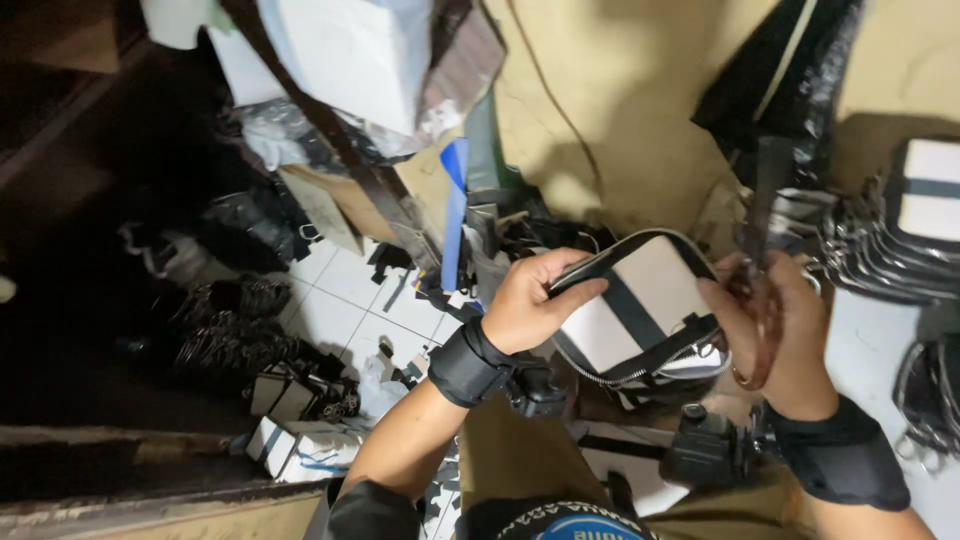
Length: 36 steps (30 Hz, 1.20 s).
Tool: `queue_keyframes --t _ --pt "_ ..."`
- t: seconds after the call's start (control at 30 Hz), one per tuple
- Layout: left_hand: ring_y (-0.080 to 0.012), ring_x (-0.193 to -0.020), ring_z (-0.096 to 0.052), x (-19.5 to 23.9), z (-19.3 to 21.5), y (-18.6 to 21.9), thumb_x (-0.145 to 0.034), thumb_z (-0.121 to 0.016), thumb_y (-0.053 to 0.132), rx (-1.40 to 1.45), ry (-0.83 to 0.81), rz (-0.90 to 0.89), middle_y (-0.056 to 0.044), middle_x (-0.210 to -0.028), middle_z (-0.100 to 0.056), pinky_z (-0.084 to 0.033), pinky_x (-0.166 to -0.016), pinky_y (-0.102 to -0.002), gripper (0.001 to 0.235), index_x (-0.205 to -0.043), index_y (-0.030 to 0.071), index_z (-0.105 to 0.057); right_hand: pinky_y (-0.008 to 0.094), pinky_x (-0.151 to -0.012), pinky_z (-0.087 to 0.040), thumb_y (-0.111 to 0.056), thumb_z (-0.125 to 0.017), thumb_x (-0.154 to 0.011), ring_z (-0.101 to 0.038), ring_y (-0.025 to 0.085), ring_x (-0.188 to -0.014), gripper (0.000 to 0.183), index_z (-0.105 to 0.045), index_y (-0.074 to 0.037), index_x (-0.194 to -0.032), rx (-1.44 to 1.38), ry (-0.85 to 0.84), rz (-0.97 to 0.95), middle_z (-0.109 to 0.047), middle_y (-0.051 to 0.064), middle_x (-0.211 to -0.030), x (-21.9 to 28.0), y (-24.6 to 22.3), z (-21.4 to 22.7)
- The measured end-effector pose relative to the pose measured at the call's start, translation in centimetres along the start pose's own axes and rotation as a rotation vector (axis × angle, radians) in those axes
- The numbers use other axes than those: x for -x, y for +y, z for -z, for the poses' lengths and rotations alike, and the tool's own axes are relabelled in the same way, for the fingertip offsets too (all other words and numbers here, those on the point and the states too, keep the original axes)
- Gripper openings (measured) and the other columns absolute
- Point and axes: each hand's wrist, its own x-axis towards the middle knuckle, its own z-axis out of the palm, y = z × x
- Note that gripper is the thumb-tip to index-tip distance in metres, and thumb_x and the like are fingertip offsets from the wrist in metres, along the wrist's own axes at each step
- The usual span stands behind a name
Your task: Trimming excess threads and material from small leather pouches using scissors
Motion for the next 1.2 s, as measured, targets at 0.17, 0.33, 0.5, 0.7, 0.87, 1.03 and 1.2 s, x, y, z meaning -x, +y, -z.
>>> queue_keyframes --t 0.17,0.33,0.5,0.7,0.87,1.03,1.2 --pt "-0.0037 -0.097 -0.065 0.8 1.5 0.0 -0.102 -0.066 0.019 0.005 0.135 -0.036 0.003 -0.105 -0.074 -0.053 -0.093 -0.022 0.015 -0.111 0.008 -0.071 0.030 -0.093 -0.049 -0.013 -0.075 -0.100 -0.061 0.017 -0.098 0.024 -0.058 -0.005 -0.115 -0.081 0.018 -0.004 -0.063 0.006 -0.107 -0.5 0.2 -1.6" --pt "-0.0066 -0.097 -0.069 0.9 2.0 0.6 -0.100 -0.069 0.020 -0.120 0.281 -0.094 0.000 -0.104 -0.077 -0.054 -0.092 -0.023 0.017 -0.107 0.006 -0.073 0.033 -0.092 -0.048 -0.007 -0.073 -0.101 -0.059 0.017 -0.095 0.024 -0.054 -0.005 -0.114 -0.165 0.011 0.119 -0.059 0.007 -0.105 -0.3 0.5 -3.2" --pt "-0.0045 -0.088 -0.063 1.3 2.0 1.4 -0.104 -0.063 0.023 -0.157 0.353 -0.088 0.004 -0.089 -0.070 -0.051 -0.084 -0.024 0.019 -0.096 0.007 -0.069 0.028 -0.078 -0.044 -0.009 -0.080 -0.099 -0.053 0.013 -0.077 0.024 -0.060 -0.005 -0.110 0.014 0.058 0.157 -0.060 0.004 -0.092 0.1 0.3 -3.7" --pt "-0.0058 -0.081 -0.066 1.5 1.6 1.6 -0.103 -0.064 0.022 -0.293 0.435 -0.201 0.003 -0.087 -0.073 -0.053 -0.076 -0.025 0.018 -0.098 0.007 -0.071 0.027 -0.080 -0.045 -0.005 -0.076 -0.099 -0.054 0.013 -0.081 0.024 -0.059 -0.003 -0.115 0.001 -0.002 0.175 -0.062 0.007 -0.100 0.7 -0.8 -3.4" --pt "-0.0062 -0.081 -0.068 1.7 1.3 2.5 -0.104 -0.063 0.021 -0.267 0.460 -0.213 0.002 -0.087 -0.073 -0.055 -0.075 -0.024 0.018 -0.100 0.005 -0.070 0.027 -0.078 -0.046 -0.005 -0.075 -0.098 -0.055 0.012 -0.078 0.023 -0.057 -0.004 -0.113 0.015 -0.023 0.235 -0.062 0.006 -0.100 0.9 -0.7 -3.2" --pt "-0.0056 -0.074 -0.063 1.9 1.7 3.5 -0.105 -0.061 0.020 -0.305 0.461 -0.264 0.001 -0.080 -0.068 -0.052 -0.069 -0.023 0.019 -0.097 0.003 -0.069 0.027 -0.082 -0.048 -0.006 -0.082 -0.094 -0.059 0.012 -0.083 0.031 -0.059 -0.002 -0.115 0.062 0.007 0.211 -0.065 0.007 -0.100 1.3 0.3 -3.2" --pt "-0.0086 -0.067 -0.057 2.0 2.2 3.4 -0.105 -0.060 0.019 -0.432 0.458 -0.309 0.001 -0.077 -0.065 -0.048 -0.064 -0.028 0.017 -0.097 0.005 -0.065 0.029 -0.091 -0.054 -0.002 -0.080 -0.090 -0.062 0.015 -0.094 0.036 -0.059 -0.001 -0.120 -0.029 -0.017 -0.034 -0.068 0.008 -0.098 2.3 -0.5 -2.4"
